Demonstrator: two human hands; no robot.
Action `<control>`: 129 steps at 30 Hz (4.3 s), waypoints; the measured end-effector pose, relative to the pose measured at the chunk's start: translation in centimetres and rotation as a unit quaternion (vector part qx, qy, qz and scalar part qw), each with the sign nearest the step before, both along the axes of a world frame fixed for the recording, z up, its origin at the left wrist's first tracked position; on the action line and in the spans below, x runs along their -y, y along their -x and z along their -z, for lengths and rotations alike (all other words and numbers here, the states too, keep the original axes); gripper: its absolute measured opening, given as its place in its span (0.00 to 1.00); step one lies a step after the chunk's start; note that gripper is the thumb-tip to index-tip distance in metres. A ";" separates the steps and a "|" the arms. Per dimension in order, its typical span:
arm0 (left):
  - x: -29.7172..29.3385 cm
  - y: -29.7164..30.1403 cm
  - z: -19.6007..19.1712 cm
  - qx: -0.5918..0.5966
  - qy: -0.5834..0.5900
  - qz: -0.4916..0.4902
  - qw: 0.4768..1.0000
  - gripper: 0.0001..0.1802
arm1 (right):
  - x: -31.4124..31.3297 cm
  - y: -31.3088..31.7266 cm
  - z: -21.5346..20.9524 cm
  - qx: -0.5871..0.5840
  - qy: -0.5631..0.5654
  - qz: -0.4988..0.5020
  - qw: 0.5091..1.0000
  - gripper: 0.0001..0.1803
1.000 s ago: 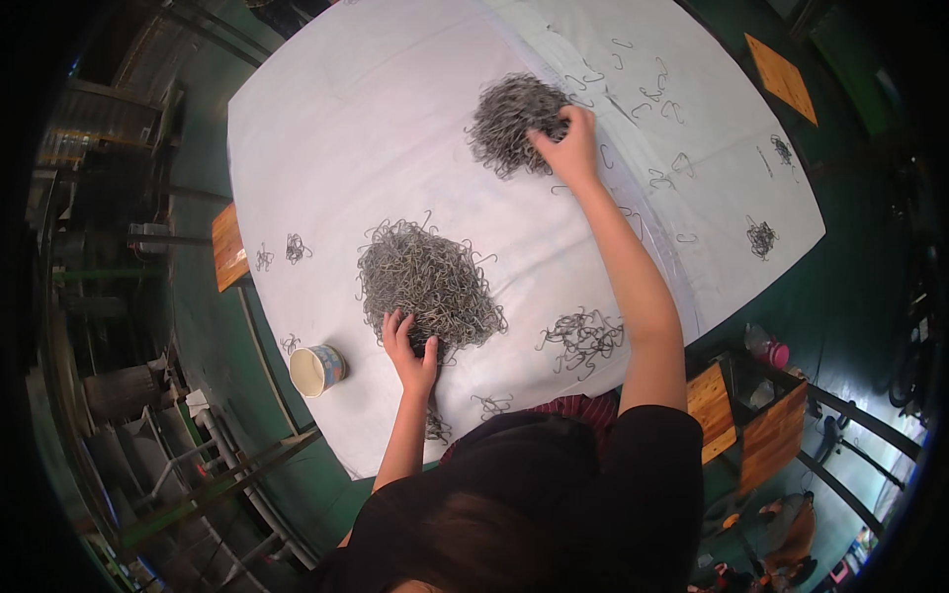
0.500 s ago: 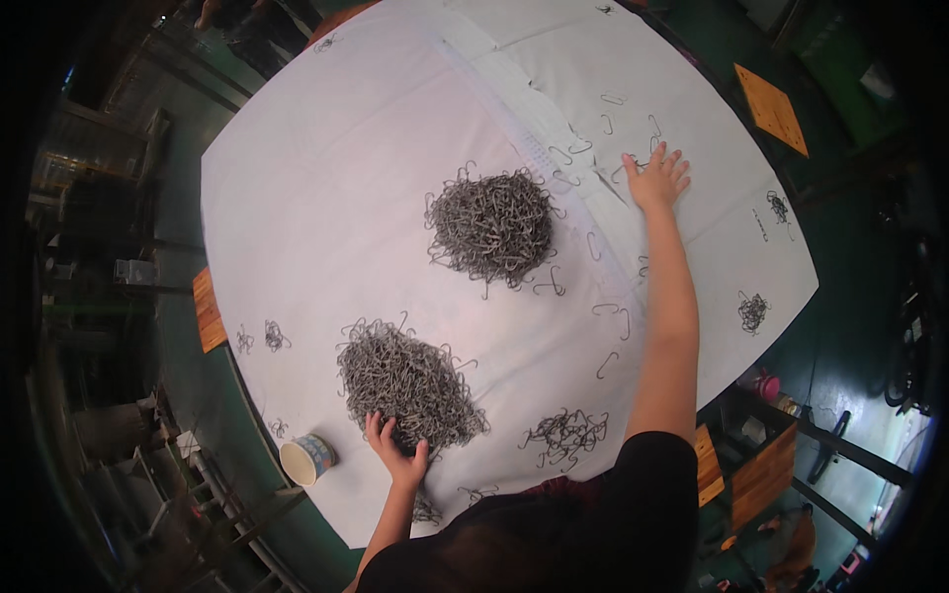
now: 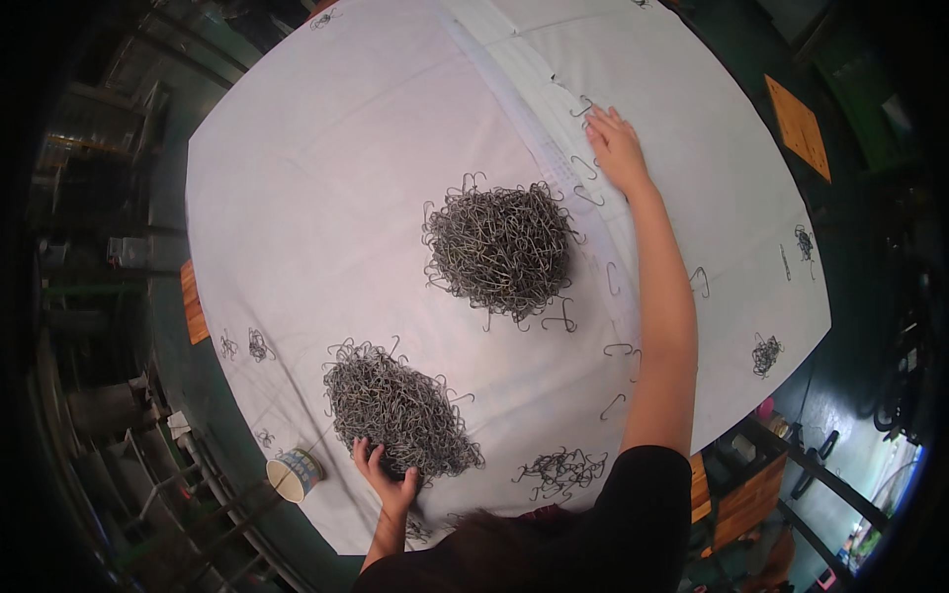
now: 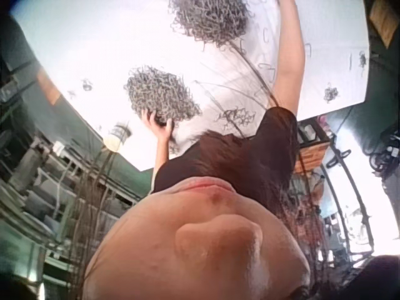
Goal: The person sorts a large pile of tangled metal paperclips on a white sheet by hand. They separate the clips into smaller piles and gather them into a central mound, working alongside two other people at a table in a factory setting.
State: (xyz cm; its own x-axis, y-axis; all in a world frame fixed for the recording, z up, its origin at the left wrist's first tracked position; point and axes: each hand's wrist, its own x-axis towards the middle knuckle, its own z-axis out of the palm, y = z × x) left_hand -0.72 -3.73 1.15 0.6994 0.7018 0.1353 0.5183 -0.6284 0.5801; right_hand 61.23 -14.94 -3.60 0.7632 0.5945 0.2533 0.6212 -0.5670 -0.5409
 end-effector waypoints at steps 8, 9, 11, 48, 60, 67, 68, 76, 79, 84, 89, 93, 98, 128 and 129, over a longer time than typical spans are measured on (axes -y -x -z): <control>-0.1 -0.3 -0.3 0.007 -0.005 0.006 1.000 0.34 | -0.5 14.0 -4.1 -0.202 -0.256 -0.073 0.943 0.16; 0.0 -0.3 -0.4 0.013 -0.010 0.007 1.000 0.34 | 0.0 13.8 -3.9 -0.180 -0.292 -0.050 0.938 0.16; -0.1 -0.3 -0.2 0.024 -0.014 0.019 0.999 0.35 | 0.9 12.9 -3.8 -0.185 -0.344 0.055 0.919 0.16; 0.3 -0.3 0.0 0.039 -0.087 0.055 0.994 0.28 | 5.5 30.8 -5.5 0.134 -0.262 0.330 0.897 0.24; -0.2 -0.7 0.6 0.058 -0.072 0.070 0.993 0.28 | -2.4 34.0 -5.6 -0.037 -0.313 0.300 0.900 0.27; 0.0 0.0 0.6 0.048 -0.080 0.061 0.994 0.28 | 4.5 38.9 -7.0 -0.169 -0.044 0.511 0.842 0.38; -0.1 -0.1 0.6 0.053 -0.075 0.063 0.994 0.28 | 4.1 38.5 -6.8 -0.214 -0.021 0.518 0.828 0.40; -0.3 -0.2 0.4 0.066 -0.103 0.081 0.989 0.26 | 7.0 33.9 -4.0 -0.049 -0.285 0.451 0.845 0.34; -0.1 -0.1 0.6 0.072 -0.096 0.071 0.990 0.28 | 12.7 31.1 -3.4 -0.064 -0.061 0.575 0.814 0.34; 0.0 -0.7 0.2 0.064 -0.100 0.062 0.991 0.28 | 10.2 28.5 -2.5 -0.198 -0.058 0.320 0.925 0.33; -0.2 0.1 -0.3 0.068 -0.086 0.047 0.993 0.28 | 2.7 32.8 -4.4 -0.277 -0.439 0.168 0.838 0.32; -0.2 -0.1 -0.5 0.067 -0.078 0.044 0.994 0.28 | 3.8 34.9 -0.6 -0.092 -0.194 0.112 0.970 0.34; 0.1 -0.1 -0.5 0.072 -0.078 0.038 0.994 0.28 | 3.8 36.7 -0.8 0.026 0.038 0.045 0.998 0.37; 0.2 0.2 -0.2 0.077 -0.087 0.015 0.993 0.27 | -0.7 39.4 -1.3 0.066 0.087 0.038 0.993 0.32; 0.2 0.2 -0.2 0.077 -0.086 0.012 0.993 0.27 | -0.8 39.4 -1.4 0.057 0.093 0.033 0.994 0.31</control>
